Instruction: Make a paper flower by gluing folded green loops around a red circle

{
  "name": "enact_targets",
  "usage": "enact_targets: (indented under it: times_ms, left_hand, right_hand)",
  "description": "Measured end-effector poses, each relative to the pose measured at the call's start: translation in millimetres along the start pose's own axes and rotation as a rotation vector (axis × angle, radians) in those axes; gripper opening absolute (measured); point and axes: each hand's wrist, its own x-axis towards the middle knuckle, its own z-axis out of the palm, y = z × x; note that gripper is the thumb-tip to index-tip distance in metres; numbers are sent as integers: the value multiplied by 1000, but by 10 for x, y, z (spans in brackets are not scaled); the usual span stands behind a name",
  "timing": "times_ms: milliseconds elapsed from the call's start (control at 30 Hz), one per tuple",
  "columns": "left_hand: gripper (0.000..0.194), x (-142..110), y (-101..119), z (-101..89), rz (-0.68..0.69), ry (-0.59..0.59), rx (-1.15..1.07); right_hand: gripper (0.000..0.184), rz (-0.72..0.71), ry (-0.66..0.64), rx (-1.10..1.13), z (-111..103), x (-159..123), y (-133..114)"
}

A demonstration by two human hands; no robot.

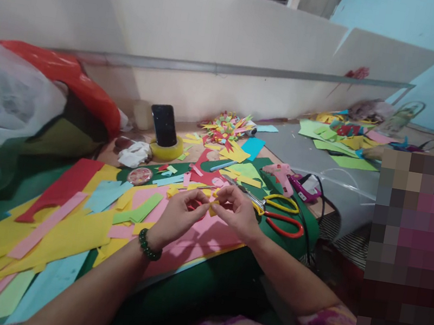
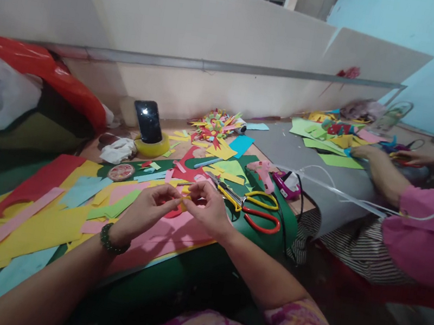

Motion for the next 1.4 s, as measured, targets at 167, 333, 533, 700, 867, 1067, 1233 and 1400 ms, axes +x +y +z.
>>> enact_targets:
  times_ms: [167,333,533,700,867,1067,1233,1400]
  left_hand:
    - [32,24,15,-81,18,55,-18]
    - [41,154,-11,-606,-9,328,69]
    - [26,245,-310,-1118,-184,28,723]
    - [16,218,-370,-1172,-294,-2,994]
    - [18,241,-344,-1095,-217,61,960]
    - [28,305,-491,-908,-217,-11,894]
    - [35,321,-499,-880,-190,-49,778]
    - [32,273,-415,-1059,-313,-25,1002]
  right_hand:
    - [36,-46,40,-62,-156,72,-150]
    - [36,-185,310,-128,-506,256,-422]
    - [27,-46,-57,-368,-373,385,-139]
    - [22,38,-210,-732,-278,450,153]
    - [24,-127,-67,-957,-410,434,76]
    - [16,-387,162,-822,-449,172,-182]
    - [14,-442,158,-721,-414,-27,-230]
    - [15,-422,158,-709,-471,-100,-213]
